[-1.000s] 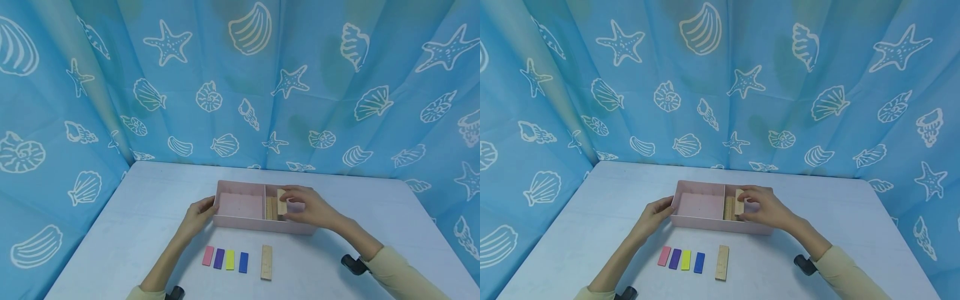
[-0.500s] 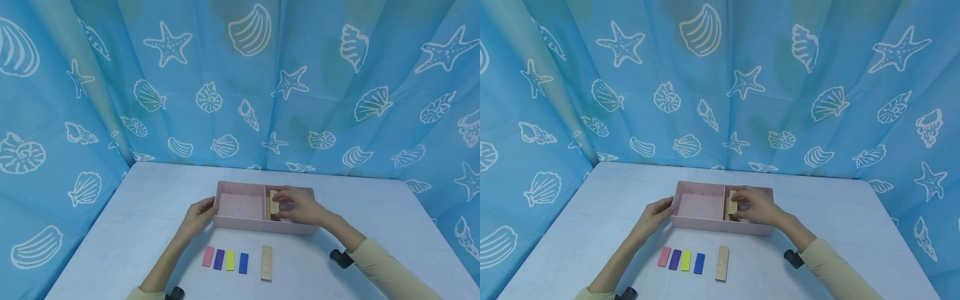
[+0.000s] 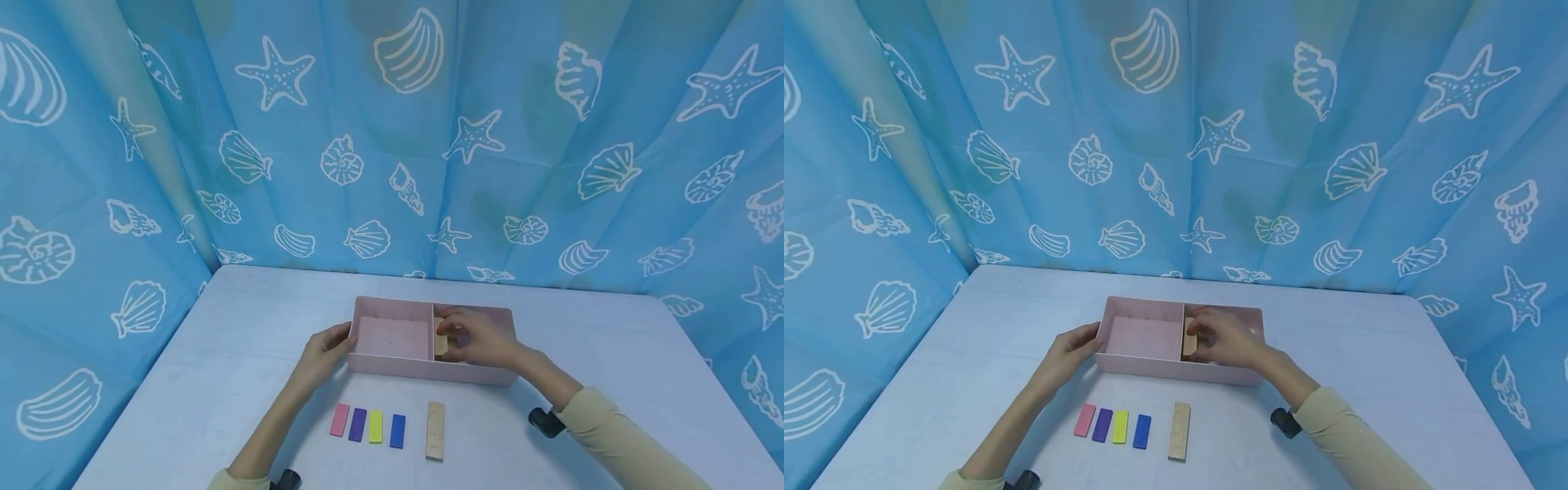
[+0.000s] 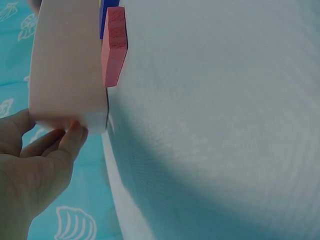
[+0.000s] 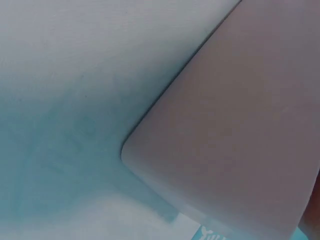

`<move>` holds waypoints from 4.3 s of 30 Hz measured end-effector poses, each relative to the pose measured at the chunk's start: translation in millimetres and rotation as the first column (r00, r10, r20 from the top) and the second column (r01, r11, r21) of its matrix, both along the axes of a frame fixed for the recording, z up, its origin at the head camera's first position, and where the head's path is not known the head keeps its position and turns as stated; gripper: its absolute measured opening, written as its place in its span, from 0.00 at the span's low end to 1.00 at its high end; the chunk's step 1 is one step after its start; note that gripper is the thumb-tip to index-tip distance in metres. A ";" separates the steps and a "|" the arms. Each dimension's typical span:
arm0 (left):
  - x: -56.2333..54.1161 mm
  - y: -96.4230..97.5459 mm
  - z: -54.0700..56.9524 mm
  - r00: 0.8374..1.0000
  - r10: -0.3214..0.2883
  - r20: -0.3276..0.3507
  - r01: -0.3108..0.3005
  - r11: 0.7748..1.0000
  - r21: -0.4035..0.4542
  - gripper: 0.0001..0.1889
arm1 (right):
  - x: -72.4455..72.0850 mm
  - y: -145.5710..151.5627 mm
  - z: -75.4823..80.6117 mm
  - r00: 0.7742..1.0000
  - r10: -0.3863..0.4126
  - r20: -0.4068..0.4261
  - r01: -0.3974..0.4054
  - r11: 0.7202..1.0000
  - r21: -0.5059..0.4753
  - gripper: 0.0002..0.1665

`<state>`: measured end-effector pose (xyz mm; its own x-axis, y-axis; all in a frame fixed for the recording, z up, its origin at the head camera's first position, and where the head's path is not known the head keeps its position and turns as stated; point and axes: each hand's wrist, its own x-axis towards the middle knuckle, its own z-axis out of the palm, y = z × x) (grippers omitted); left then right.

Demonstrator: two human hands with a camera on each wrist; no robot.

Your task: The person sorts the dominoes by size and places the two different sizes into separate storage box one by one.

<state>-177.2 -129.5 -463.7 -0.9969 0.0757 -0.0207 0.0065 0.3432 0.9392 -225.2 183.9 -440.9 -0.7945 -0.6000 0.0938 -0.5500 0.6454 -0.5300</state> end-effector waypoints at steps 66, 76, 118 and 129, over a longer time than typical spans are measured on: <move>1.5 -0.8 2.4 1.000 -0.012 -0.015 0.012 1.000 0.006 0.25 | 12.3 7.5 21.6 0.999 0.007 0.031 -0.007 1.000 -0.029 0.25; 0.5 -0.5 1.0 1.000 -0.003 0.001 0.003 1.000 0.004 0.25 | 40.1 10.0 40.2 0.999 0.013 0.051 -0.010 0.998 -0.065 0.23; -0.2 -0.4 1.0 1.000 -0.008 -0.010 0.007 1.000 -0.010 0.25 | 124.3 -16.6 -8.9 0.990 0.032 0.139 -0.051 0.990 0.133 0.18; -0.1 -0.4 1.5 1.000 -0.007 0.001 0.007 1.000 -0.008 0.25 | 130.3 -17.5 -17.3 0.978 -0.028 0.209 0.007 0.995 0.097 0.19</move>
<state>-177.3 -129.9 -462.2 -0.9963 0.0828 -0.0226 0.0079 0.3509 0.9364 -94.9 166.4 -458.2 -0.8008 -0.5840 -0.1327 -0.4212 0.7067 -0.5684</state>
